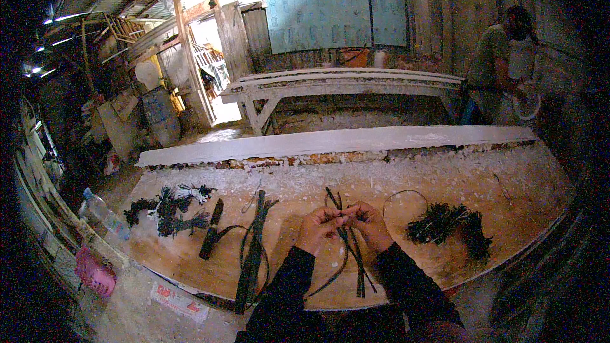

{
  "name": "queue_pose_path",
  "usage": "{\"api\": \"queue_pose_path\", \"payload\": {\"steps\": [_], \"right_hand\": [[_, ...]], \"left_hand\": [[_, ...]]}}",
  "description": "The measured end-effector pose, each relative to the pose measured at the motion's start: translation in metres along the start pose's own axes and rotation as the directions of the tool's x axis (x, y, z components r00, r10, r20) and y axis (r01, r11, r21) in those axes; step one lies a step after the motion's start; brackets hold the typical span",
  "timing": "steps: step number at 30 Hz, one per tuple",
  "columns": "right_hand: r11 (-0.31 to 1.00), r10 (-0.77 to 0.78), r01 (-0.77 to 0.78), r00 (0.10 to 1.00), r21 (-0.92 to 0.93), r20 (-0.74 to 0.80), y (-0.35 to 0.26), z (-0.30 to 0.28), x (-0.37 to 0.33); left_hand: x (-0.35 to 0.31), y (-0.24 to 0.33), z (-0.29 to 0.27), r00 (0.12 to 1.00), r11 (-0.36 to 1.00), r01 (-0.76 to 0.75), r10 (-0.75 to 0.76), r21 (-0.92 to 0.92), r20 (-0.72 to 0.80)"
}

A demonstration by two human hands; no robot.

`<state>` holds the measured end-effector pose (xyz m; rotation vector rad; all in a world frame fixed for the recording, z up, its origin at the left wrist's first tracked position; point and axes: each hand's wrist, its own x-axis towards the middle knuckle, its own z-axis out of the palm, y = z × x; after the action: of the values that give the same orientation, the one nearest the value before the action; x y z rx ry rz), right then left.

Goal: The person ties black cables into bundles using a thin wire or tie, working at a wooden table. A coworker wipes a long white board in the background. The person handles the cables one at a time and places the tied bundles on the table.

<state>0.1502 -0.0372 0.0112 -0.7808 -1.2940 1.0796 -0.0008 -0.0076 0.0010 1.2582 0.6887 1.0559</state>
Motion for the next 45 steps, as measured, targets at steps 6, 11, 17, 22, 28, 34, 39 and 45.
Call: {"api": "queue_pose_path", "payload": {"steps": [6, 11, 17, 22, 28, 34, 39, 45], "right_hand": [[0.982, 0.104, -0.11, 0.993, 0.154, 0.048, -0.018, 0.006, -0.007], [0.993, 0.12, -0.12, 0.992, 0.007, -0.038, -0.011, 0.008, -0.002], [0.98, 0.127, -0.135, 0.99, 0.145, 0.066, -0.021, 0.009, -0.011], [0.983, 0.185, -0.186, 0.982, 0.01, 0.029, -0.014, 0.009, -0.005], [0.983, 0.184, -0.184, 0.983, 0.027, 0.005, -0.008, 0.009, -0.007], [0.988, 0.133, -0.13, 0.991, 0.085, -0.023, -0.01, 0.009, -0.006], [0.992, 0.046, -0.043, 0.999, 0.118, -0.024, -0.002, 0.004, 0.0], [0.995, 0.054, -0.046, 0.995, 0.091, -0.083, -0.014, 0.013, -0.006]], "left_hand": [[0.002, 0.001, -0.003, 0.998, 0.996, 0.059, -0.058, -0.067, 0.01], [0.001, 0.0, -0.003, 0.993, 0.984, 0.081, -0.066, -0.16, 0.097], [0.003, -0.005, 0.002, 0.997, 0.958, 0.07, -0.062, -0.277, 0.04], [0.005, -0.008, -0.001, 0.997, 0.953, -0.02, -0.005, -0.304, -0.082], [0.008, -0.011, -0.003, 0.991, 0.96, -0.084, 0.054, -0.266, -0.12], [0.005, -0.004, -0.003, 0.999, 0.937, -0.021, 0.004, -0.35, -0.05], [0.005, -0.004, 0.001, 0.992, 0.98, 0.052, -0.028, -0.191, 0.127], [0.005, -0.007, 0.0, 0.999, 0.985, 0.031, -0.028, -0.17, 0.016]]}}
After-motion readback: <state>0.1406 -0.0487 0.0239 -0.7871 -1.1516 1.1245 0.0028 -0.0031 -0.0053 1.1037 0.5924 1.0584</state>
